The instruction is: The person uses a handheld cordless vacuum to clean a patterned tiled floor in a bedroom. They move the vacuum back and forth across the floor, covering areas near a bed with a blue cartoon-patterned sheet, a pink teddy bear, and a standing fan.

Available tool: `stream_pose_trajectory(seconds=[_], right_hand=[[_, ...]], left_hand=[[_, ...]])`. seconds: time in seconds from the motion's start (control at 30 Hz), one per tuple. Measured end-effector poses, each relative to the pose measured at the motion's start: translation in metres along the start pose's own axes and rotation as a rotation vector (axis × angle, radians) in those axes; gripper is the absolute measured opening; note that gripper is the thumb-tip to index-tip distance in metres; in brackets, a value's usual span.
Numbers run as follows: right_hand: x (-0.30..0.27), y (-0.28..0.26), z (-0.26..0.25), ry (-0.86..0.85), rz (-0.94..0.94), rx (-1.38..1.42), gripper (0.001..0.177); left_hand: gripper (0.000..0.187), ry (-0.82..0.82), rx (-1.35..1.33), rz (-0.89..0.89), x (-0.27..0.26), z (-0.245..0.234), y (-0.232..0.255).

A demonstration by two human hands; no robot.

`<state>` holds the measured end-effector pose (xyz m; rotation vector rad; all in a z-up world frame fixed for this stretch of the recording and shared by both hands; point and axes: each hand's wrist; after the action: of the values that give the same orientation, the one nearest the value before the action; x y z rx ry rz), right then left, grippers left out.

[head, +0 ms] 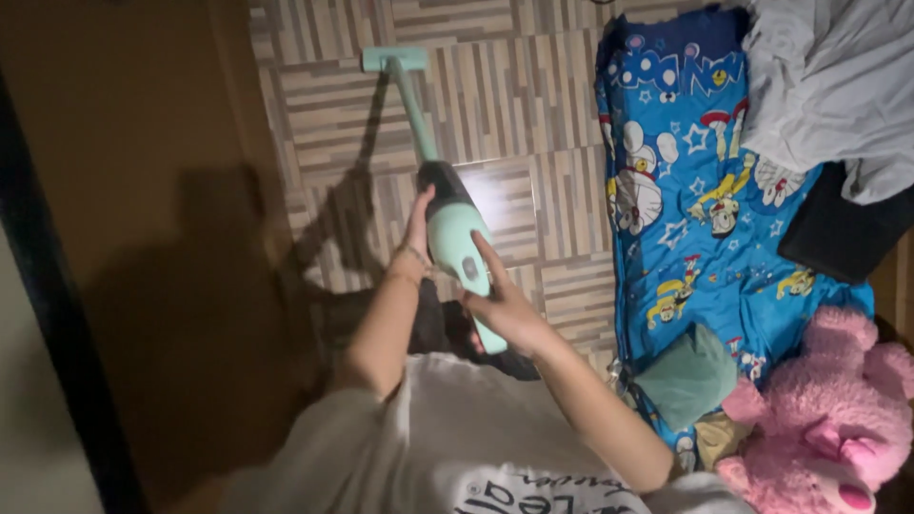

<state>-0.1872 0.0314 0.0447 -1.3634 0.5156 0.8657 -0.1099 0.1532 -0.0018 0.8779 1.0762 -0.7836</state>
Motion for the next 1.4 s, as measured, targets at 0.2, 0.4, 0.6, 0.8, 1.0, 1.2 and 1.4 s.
stream_pose_trajectory(seconds=[0.2, 0.4, 0.6, 0.8, 1.0, 1.2, 1.4], right_hand=[[0.02, 0.005, 0.015, 0.051, -0.124, -0.229, 0.072], [-0.032, 0.003, 0.03, 0.111, 0.008, -0.212, 0.067], [-0.083, 0.066, 0.018, 0.036, 0.03, -0.235, 0.07], [-0.15, 0.114, 0.016, -0.071, 0.013, -0.162, 0.073], [-0.209, 0.128, -0.002, -0.119, -0.058, -0.288, 0.078], [-0.214, 0.132, 0.004, -0.169, 0.098, -0.403, 0.076], [-0.175, 0.113, 0.027, -0.115, -0.015, -0.294, 0.073]], left_hand=[[0.112, -0.035, 0.01, 0.086, 0.09, -0.037, 0.004], [0.114, -0.001, -0.011, 0.037, 0.012, -0.03, -0.021], [0.129, 0.094, 0.119, 0.143, 0.094, -0.09, -0.132], [0.114, 0.062, -0.023, 0.091, -0.067, -0.057, -0.17], [0.109, 0.005, -0.141, -0.042, -0.083, -0.066, -0.226], [0.064, -0.139, -0.288, -0.099, -0.01, -0.118, -0.277], [0.114, 0.061, -0.262, -0.002, -0.084, -0.084, -0.193]])
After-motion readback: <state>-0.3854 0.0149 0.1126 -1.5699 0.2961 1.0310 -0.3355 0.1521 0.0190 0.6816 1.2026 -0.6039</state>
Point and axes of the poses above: each hand's wrist, its own x-axis towards the middle knuckle, its own z-axis out of the palm, y = z × x, and after that the axes turned 4 degrees about x, right-handed
